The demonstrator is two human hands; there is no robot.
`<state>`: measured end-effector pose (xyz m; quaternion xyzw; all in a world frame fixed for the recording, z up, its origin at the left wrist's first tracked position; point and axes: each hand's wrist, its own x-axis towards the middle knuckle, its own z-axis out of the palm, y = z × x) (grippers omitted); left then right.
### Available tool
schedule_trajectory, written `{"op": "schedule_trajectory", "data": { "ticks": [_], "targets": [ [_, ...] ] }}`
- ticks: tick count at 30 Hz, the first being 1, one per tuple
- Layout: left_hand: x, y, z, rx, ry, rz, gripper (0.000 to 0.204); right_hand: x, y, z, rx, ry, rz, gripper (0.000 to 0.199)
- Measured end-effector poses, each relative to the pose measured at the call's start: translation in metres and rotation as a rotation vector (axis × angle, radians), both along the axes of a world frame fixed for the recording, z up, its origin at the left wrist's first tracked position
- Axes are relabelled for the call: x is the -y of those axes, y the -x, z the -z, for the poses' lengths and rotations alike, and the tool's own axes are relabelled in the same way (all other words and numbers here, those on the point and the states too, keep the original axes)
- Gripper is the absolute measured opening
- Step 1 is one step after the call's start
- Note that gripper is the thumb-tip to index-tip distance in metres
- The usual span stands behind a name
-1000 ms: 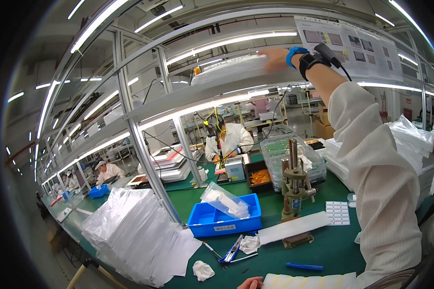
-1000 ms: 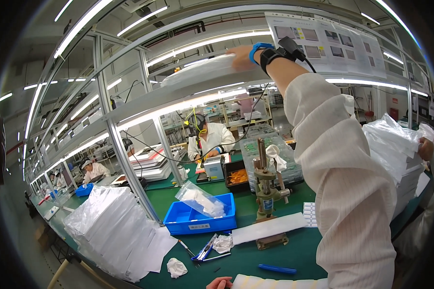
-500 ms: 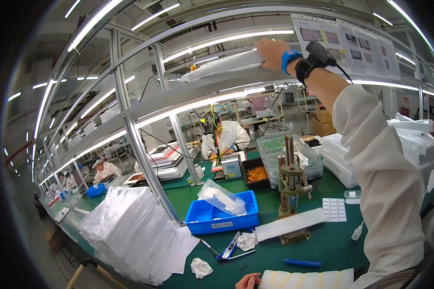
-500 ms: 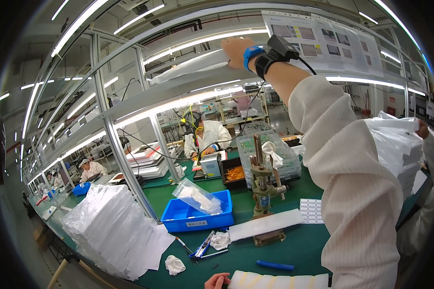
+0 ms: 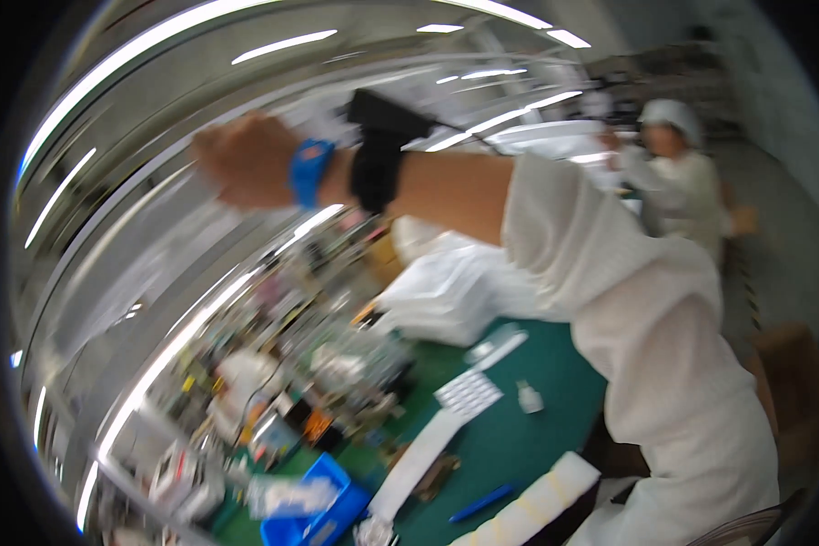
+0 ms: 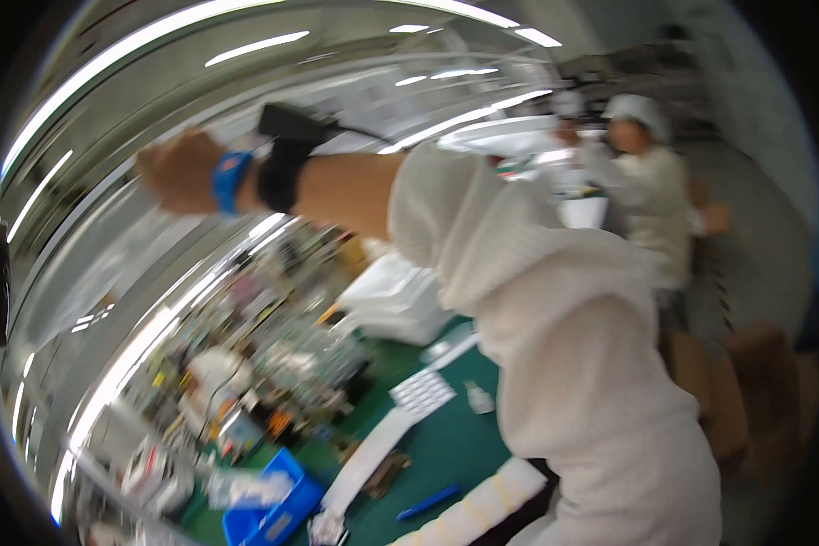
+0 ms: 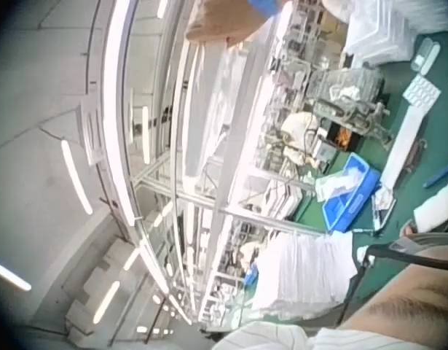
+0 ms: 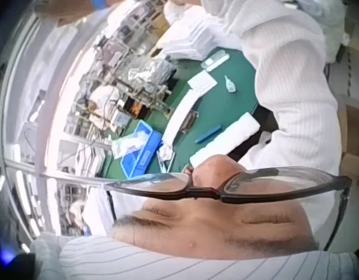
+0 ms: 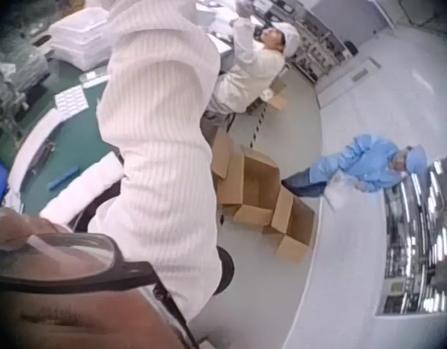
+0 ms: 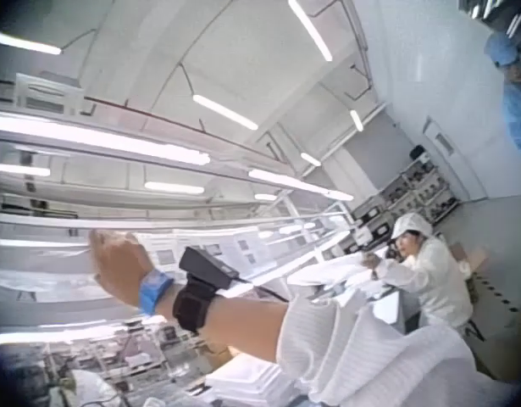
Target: Assembling plastic frames by applying components and packing the finished products into bags and boxes.
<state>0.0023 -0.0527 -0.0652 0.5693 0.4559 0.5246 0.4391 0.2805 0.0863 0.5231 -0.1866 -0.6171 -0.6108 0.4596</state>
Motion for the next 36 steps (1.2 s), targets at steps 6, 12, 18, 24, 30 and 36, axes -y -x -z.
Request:
{"op": "schedule_trajectory", "data": {
  "ticks": [6, 12, 18, 24, 30, 36],
  "targets": [
    [-0.040, -0.056, -0.007, -0.098, -0.097, 0.479, 0.022, 0.185, -0.112, 0.047, -0.305, 0.068, -0.118, 0.040],
    [-0.053, -0.105, 0.006, -0.039, -0.187, 0.719, 0.022, 0.384, -0.217, 0.221, -0.409, -0.005, 0.127, 0.026],
    [-0.021, -0.126, 0.031, 0.002, -0.194, 0.845, 0.022, 0.530, -0.202, 0.369, -1.055, -0.005, -0.612, 0.037],
    [0.008, -0.129, 0.052, 0.022, -0.212, 0.912, 0.022, 0.609, -0.257, 0.465, -1.046, 0.389, -1.033, 0.053],
    [0.008, -0.158, 0.050, 0.084, -0.339, 0.898, 0.022, 0.602, -0.303, 0.507, -0.758, 0.489, -1.764, 0.038],
    [0.023, -0.177, 0.055, 0.132, -0.393, 0.905, 0.022, 0.619, -0.337, 0.579, -0.770, 0.344, -1.950, 0.032]
  ]
}}
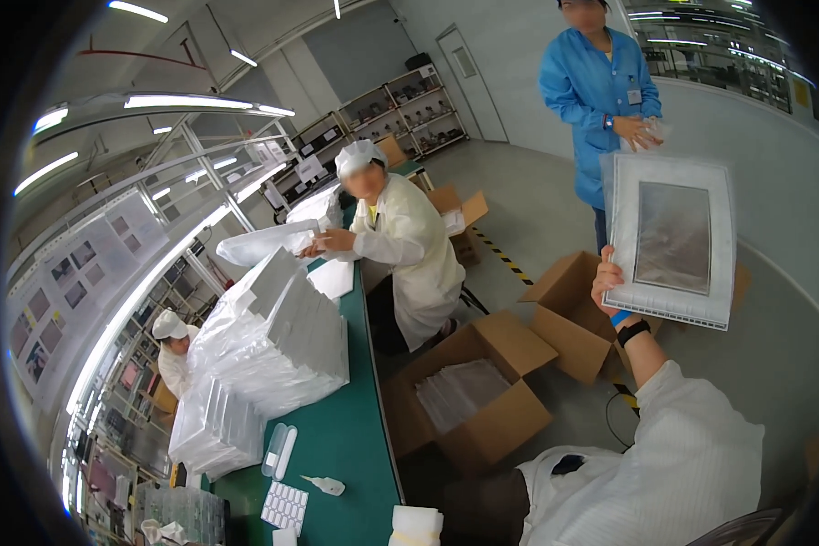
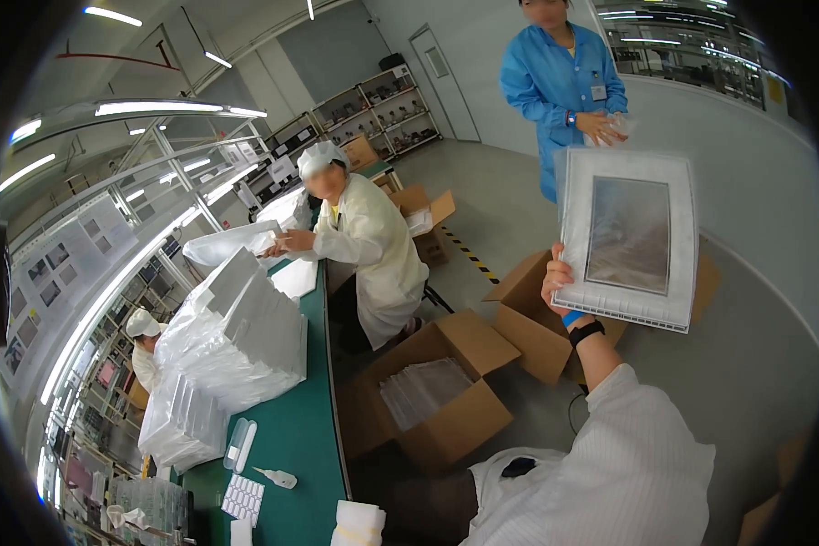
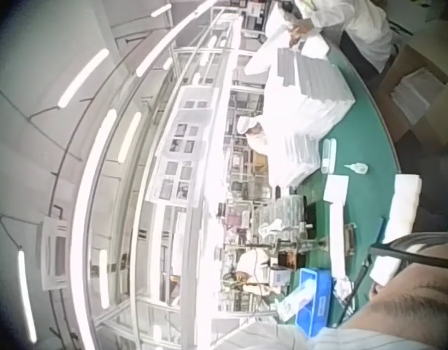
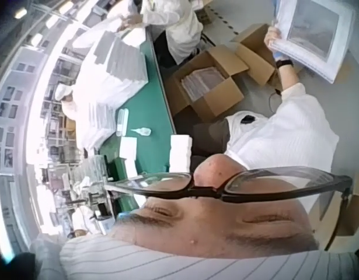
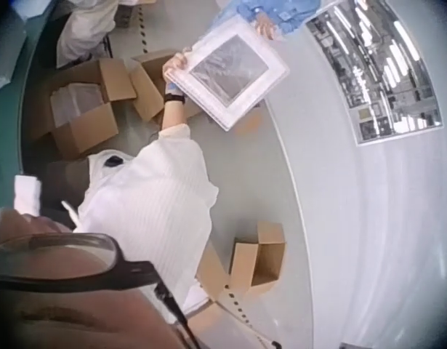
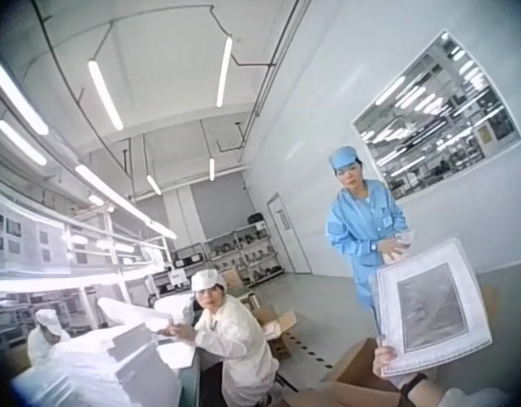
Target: Assembling plastic frames by applying components and packing the finished products into bags and boxes.
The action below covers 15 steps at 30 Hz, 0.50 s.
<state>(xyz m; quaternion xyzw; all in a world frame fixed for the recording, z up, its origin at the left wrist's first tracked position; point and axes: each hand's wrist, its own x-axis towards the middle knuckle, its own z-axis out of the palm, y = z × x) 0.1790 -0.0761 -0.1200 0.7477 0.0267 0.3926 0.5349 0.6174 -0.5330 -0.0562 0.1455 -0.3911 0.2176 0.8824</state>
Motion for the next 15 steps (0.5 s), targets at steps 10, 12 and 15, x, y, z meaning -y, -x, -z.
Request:
{"op": "schedule_trajectory", "data": {
  "ticks": [10, 12, 15],
  "targets": [
    [0.001, -0.038, 0.003, 0.134, -0.079, -0.011, 0.022, -0.027, -0.015, 0.019, -0.155, 0.130, -0.066, 0.036],
    [0.007, -0.046, 0.004, 0.161, -0.083, -0.001, 0.022, -0.036, -0.016, 0.020, -0.175, 0.153, -0.059, 0.036],
    [0.013, -0.053, 0.002, 0.198, -0.097, 0.011, 0.022, -0.043, -0.021, 0.021, -0.170, 0.139, -0.111, 0.037]
  ]
}}
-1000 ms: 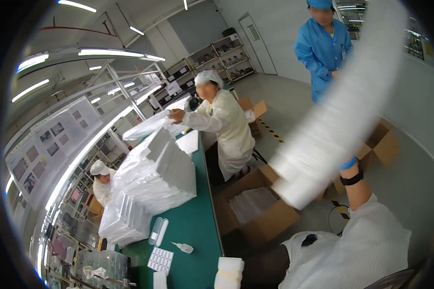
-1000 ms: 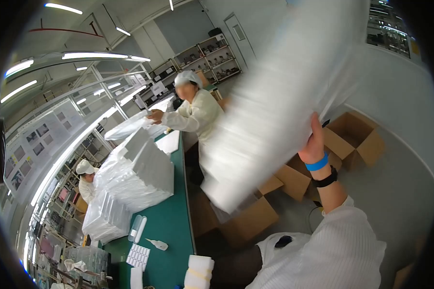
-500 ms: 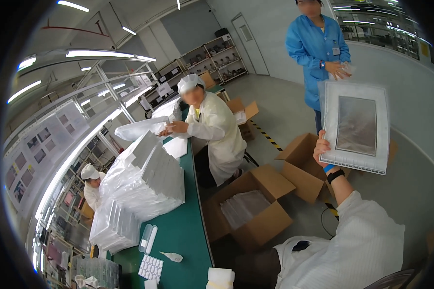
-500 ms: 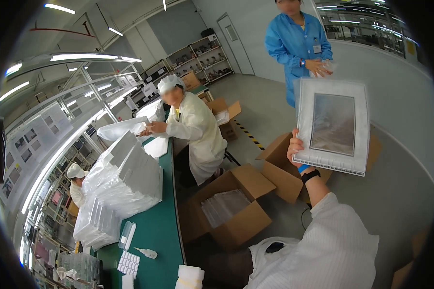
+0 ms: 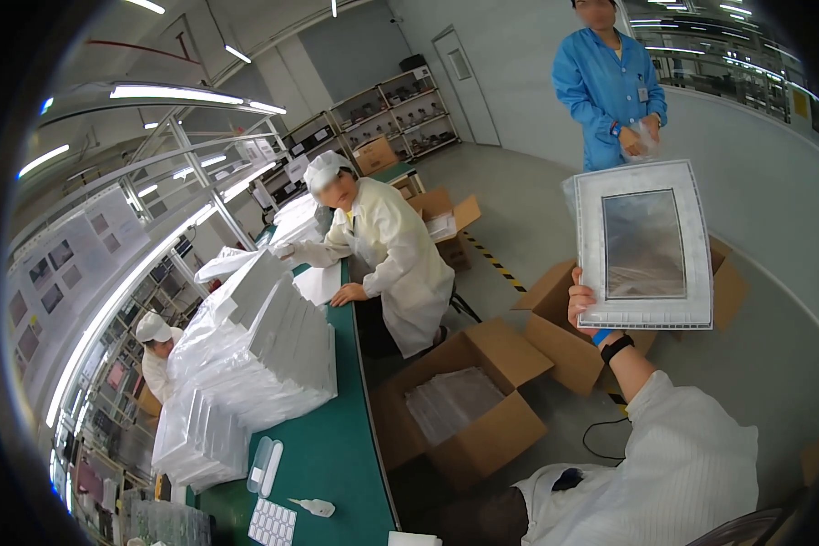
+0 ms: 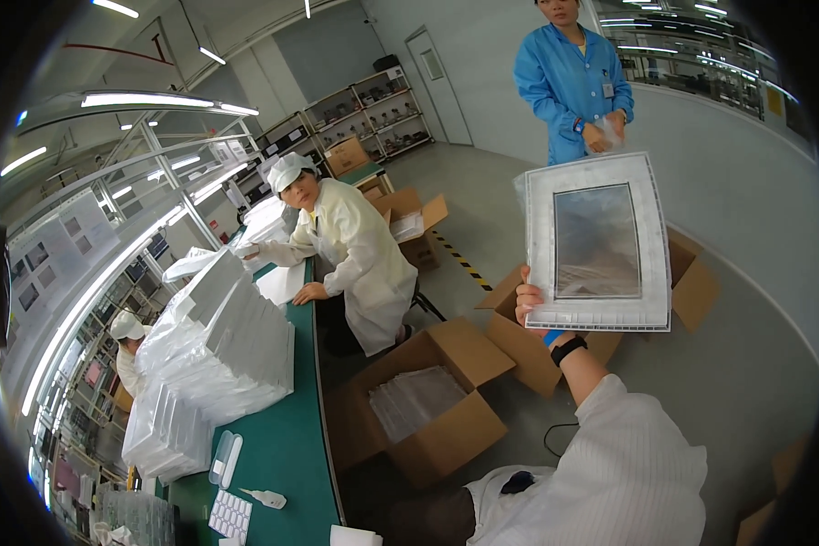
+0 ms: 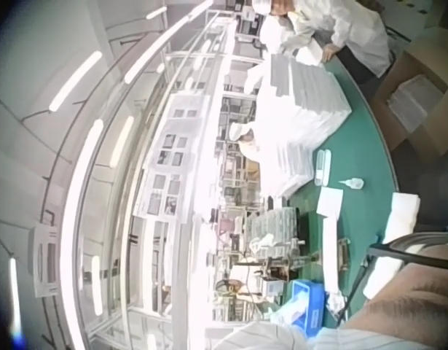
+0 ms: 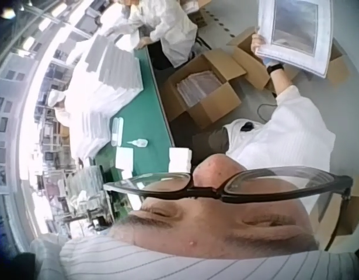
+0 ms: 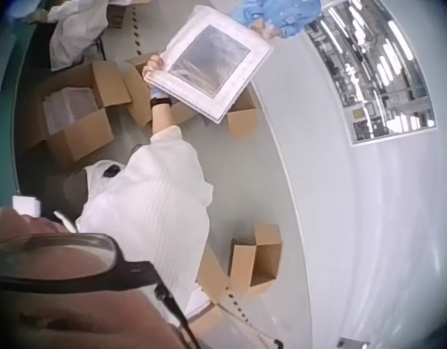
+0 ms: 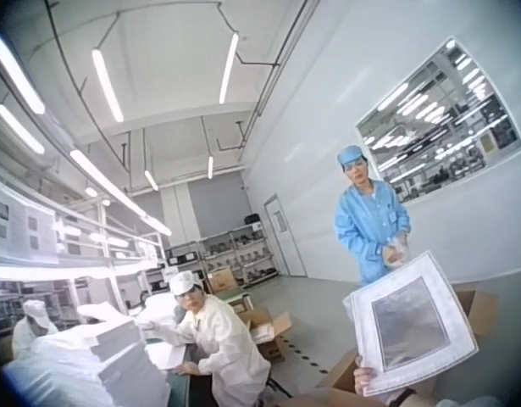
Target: Assembling plastic frames by applying components and packing the finished products into bags and boxes.
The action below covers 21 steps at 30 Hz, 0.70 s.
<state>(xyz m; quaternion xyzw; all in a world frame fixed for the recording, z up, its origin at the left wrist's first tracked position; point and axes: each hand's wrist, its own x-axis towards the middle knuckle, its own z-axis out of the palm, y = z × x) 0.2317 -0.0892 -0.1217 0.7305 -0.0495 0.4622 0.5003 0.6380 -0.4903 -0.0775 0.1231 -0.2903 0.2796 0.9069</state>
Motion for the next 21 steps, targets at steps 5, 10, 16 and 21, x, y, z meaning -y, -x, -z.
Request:
{"op": "schedule_trajectory", "data": {
  "ticks": [5, 10, 16, 21],
  "targets": [
    [0.011, -0.011, -0.007, 0.043, -0.031, 0.018, 0.022, -0.003, -0.007, 0.008, -0.025, -0.008, -0.028, 0.038],
    [0.028, 0.036, -0.011, -0.046, -0.045, 0.034, 0.022, -0.004, -0.015, 0.023, -0.185, 0.016, 0.011, 0.041],
    [0.103, -0.027, -0.080, -0.493, 0.292, 0.283, 0.028, -0.017, -0.022, 0.054, -0.415, 0.030, 0.034, 0.039],
    [0.195, -0.193, -0.086, -0.467, -0.135, 0.824, 0.053, -0.013, -0.003, 0.108, -0.468, -0.004, 0.006, 0.039]
  ]
}}
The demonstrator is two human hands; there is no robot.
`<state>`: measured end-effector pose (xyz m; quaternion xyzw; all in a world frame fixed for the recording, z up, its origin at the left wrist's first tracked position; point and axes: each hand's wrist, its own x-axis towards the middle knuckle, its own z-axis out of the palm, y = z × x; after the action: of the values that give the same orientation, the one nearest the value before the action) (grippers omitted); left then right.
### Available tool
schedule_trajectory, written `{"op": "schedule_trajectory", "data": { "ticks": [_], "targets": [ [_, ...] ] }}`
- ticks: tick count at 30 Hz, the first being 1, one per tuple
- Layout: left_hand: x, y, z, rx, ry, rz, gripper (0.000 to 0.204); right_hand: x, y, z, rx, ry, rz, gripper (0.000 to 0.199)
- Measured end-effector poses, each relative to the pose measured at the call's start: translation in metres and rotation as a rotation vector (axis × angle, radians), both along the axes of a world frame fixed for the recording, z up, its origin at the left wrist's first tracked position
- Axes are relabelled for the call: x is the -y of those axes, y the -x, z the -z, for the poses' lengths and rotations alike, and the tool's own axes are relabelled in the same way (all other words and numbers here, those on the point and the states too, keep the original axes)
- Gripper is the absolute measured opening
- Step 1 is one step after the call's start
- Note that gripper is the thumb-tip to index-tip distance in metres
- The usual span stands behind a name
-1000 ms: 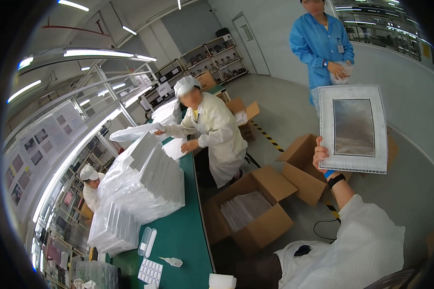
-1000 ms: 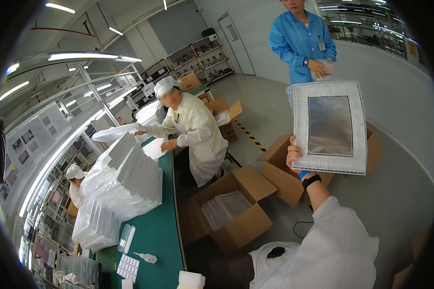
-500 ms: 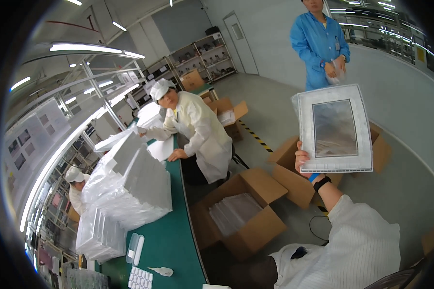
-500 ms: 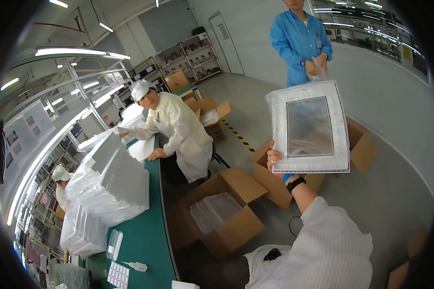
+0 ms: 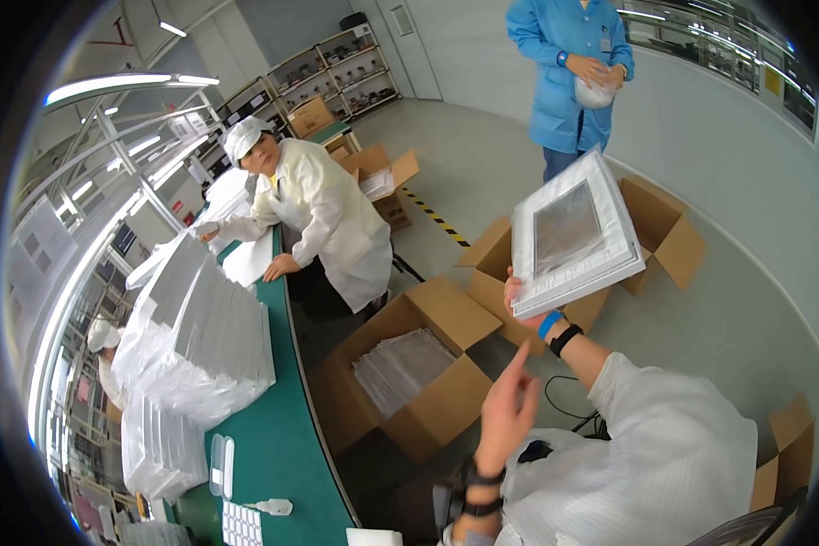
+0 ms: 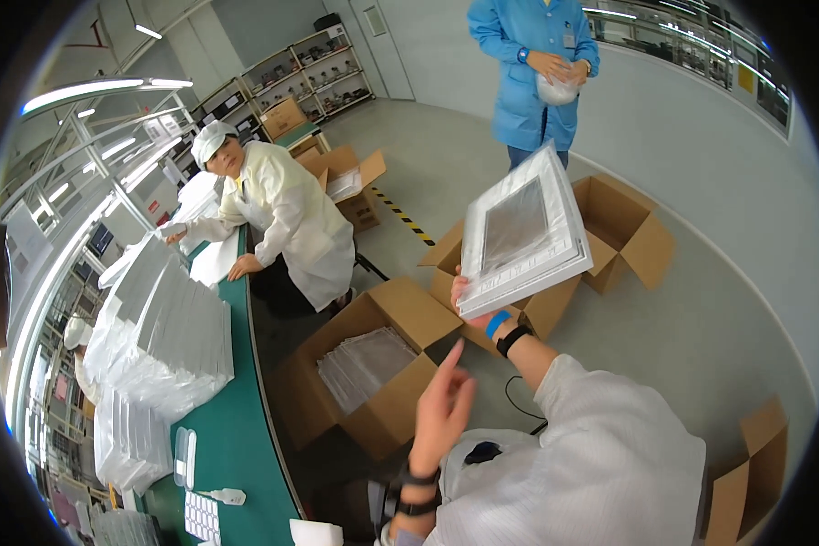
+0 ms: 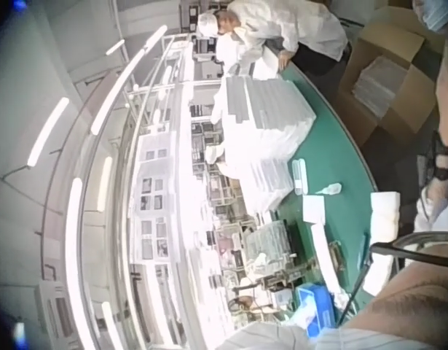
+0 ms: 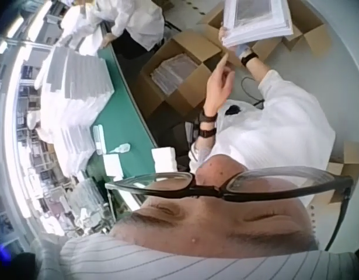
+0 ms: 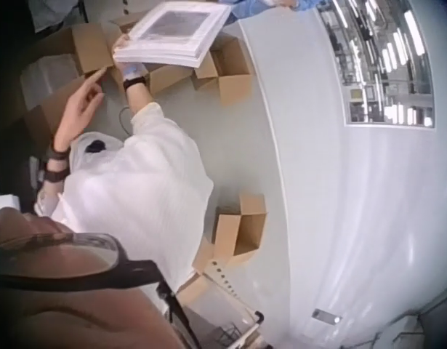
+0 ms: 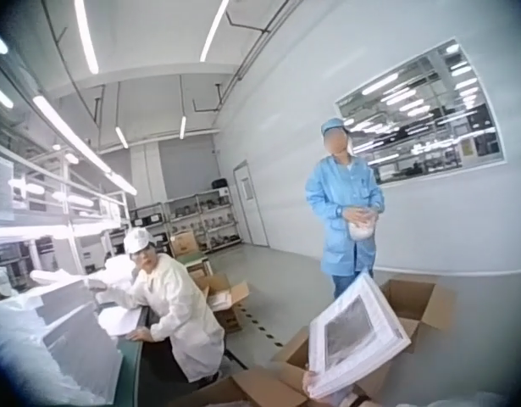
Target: Assembling plastic frames by applying components and packing the finished products into bags and boxes.
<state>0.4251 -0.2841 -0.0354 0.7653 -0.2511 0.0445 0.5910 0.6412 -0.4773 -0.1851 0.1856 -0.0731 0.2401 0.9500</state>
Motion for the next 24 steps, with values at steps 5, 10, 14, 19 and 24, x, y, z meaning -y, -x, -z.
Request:
{"op": "schedule_trajectory", "data": {
  "ticks": [5, 10, 14, 19, 24],
  "targets": [
    [0.084, -0.051, 0.005, -0.006, -0.061, 0.165, 0.084, -0.011, 0.028, 0.021, 0.000, -0.067, 0.024, 0.039],
    [0.108, -0.062, 0.036, -0.068, -0.145, 0.153, 0.093, 0.000, 0.050, 0.018, -0.075, 0.005, 0.086, 0.035],
    [0.110, -0.046, 0.028, 0.055, -0.190, 0.110, 0.094, -0.010, 0.066, 0.006, -0.219, 0.029, 0.095, 0.033],
    [0.119, -0.039, 0.059, 0.088, -0.236, 0.201, 0.086, 0.020, 0.050, 0.085, 0.122, 0.130, 0.233, 0.032],
    [0.056, -0.033, 0.104, 0.042, -0.257, -0.014, 0.083, 0.022, 0.058, 0.060, -0.327, 0.076, 0.101, 0.031]
  ]
}}
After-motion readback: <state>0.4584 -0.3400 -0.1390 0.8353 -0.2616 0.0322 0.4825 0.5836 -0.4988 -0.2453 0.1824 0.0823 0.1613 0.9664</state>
